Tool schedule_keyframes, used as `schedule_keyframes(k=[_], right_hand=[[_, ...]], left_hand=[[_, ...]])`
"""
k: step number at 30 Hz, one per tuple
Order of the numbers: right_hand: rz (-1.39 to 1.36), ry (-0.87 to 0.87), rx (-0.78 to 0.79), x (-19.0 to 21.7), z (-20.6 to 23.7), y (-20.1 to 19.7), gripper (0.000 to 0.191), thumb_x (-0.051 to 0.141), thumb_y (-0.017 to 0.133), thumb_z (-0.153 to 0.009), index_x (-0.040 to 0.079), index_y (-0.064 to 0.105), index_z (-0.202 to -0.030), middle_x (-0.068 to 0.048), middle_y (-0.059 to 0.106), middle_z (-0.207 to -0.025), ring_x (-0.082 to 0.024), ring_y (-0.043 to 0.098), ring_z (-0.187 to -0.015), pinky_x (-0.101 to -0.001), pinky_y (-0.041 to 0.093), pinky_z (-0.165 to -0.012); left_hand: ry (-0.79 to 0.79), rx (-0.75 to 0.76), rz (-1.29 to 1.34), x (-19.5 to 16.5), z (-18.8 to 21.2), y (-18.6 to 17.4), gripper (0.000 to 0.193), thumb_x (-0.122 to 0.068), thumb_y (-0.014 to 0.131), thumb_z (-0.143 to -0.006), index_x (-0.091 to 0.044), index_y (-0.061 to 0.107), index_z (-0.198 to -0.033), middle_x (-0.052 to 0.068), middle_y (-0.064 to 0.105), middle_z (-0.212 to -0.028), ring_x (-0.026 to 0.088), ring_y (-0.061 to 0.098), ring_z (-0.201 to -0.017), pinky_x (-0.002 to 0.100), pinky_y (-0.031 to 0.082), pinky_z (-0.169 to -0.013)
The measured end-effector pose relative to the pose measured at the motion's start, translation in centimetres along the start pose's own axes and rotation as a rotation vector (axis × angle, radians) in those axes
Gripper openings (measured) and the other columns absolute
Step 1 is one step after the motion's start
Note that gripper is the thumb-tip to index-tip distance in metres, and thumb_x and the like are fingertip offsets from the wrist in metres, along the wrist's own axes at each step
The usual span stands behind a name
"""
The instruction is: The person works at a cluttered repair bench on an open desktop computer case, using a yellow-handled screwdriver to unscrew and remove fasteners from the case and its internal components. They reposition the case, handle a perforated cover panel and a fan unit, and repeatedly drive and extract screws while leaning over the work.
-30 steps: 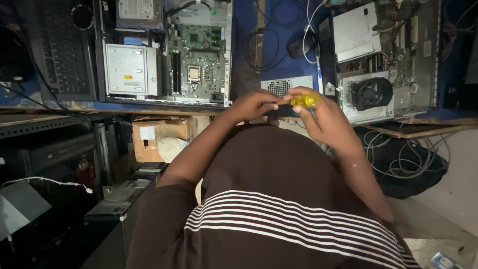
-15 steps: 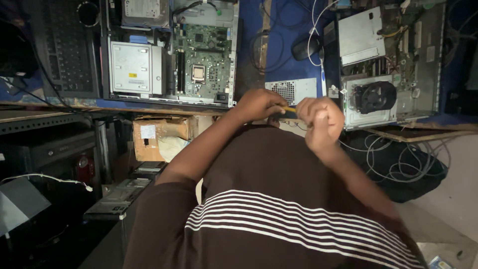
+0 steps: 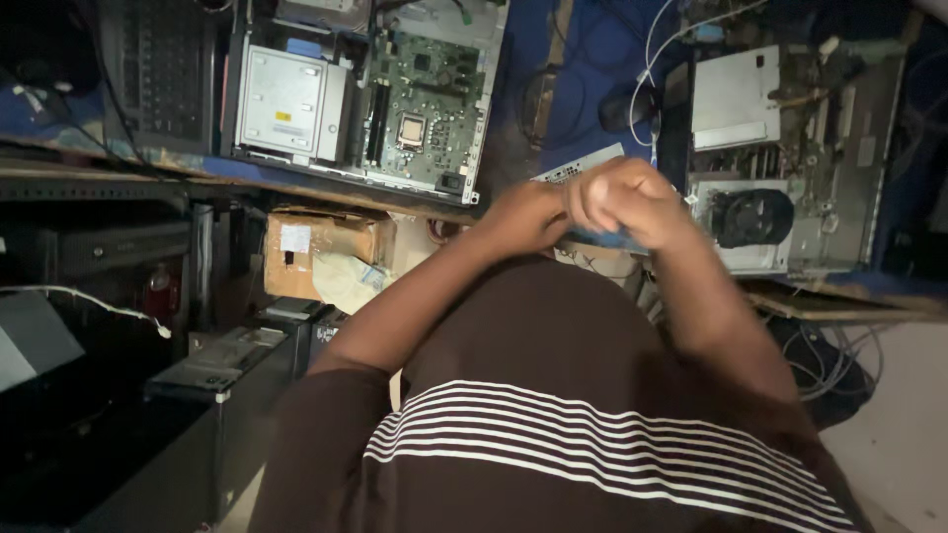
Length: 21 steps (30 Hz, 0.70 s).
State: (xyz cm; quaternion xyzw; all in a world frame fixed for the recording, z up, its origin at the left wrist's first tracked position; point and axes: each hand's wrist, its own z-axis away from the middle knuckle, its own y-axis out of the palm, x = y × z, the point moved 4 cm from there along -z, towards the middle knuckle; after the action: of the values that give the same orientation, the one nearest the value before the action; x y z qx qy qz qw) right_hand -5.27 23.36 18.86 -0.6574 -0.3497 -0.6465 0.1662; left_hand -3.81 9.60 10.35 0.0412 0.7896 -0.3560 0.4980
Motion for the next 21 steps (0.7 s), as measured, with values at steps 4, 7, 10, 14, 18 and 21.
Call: schedule_keyframes(k=[4,7,10,14,18,21], right_hand=[[0.324,-0.244,-0.624,-0.6,1.2,3.5,0.024,0.021,0.046,-0.114,0.001,0.050,-0.102,-0.009,0.056,-0.099,-0.016,0.055,-0.087,-0.0310,0.048,-0.082],[0.631,-0.478,-0.507,-0.3,1.8,5.7,0.038,0.018,0.061,-0.099,-0.007,0.035,-0.109,-0.020,0.043,-0.099,-0.021,0.045,-0.083,-0.0355,0.043,-0.077],[0.456,-0.419,-0.386,-0.3,1.7,3.9,0.036,0.020,0.068,-0.105,-0.001,0.039,-0.101,-0.008,0.047,-0.088,-0.015,0.048,-0.079,-0.0300,0.044,-0.074],[0.103,-0.192,-0.143,-0.6,0.3,0.3,0.040,0.024,0.062,-0.106,0.004,0.045,-0.076,-0.007,0.054,-0.072,-0.015,0.052,-0.064,-0.0273,0.043,-0.058],[0.012,-0.178,0.071,-0.3,-0.3,-1.0,0.050,0.027,0.063,-0.105,0.004,0.042,-0.066,-0.008,0.052,-0.063,-0.016,0.050,-0.056,-0.0296,0.042,-0.056],[0.069,-0.228,0.030,0.4,0.0,-1.1,0.052,0.026,0.063,-0.106,0.002,0.041,-0.065,-0.009,0.051,-0.063,-0.018,0.048,-0.058,-0.0296,0.039,-0.053]], left_hand=[[-0.093,-0.127,0.015,0.7,1.1,0.1,0.016,-0.023,0.076,-0.089,-0.011,0.073,-0.100,0.013,0.073,-0.093,0.036,0.071,-0.088,0.047,0.056,-0.074],[-0.074,-0.181,-0.008,-0.1,1.8,0.2,0.020,-0.021,0.078,-0.083,-0.010,0.073,-0.099,0.013,0.073,-0.091,0.036,0.071,-0.085,0.046,0.056,-0.072],[-0.108,-0.194,-0.047,-1.1,1.8,0.2,0.021,-0.016,0.077,-0.078,-0.012,0.073,-0.098,0.011,0.074,-0.091,0.034,0.072,-0.086,0.046,0.057,-0.073],[-0.060,-0.303,-0.080,-2.6,1.4,-0.3,0.016,-0.016,0.077,-0.087,-0.012,0.073,-0.102,0.011,0.074,-0.096,0.035,0.072,-0.089,0.045,0.057,-0.074],[-0.147,-0.325,-0.083,-2.7,1.9,0.5,0.018,-0.020,0.079,-0.088,-0.013,0.072,-0.103,0.010,0.074,-0.099,0.034,0.071,-0.090,0.045,0.057,-0.074],[-0.249,-0.246,-0.151,-0.7,2.8,2.2,0.029,-0.028,0.082,-0.089,-0.015,0.071,-0.114,0.008,0.074,-0.113,0.034,0.069,-0.106,0.046,0.055,-0.086]])
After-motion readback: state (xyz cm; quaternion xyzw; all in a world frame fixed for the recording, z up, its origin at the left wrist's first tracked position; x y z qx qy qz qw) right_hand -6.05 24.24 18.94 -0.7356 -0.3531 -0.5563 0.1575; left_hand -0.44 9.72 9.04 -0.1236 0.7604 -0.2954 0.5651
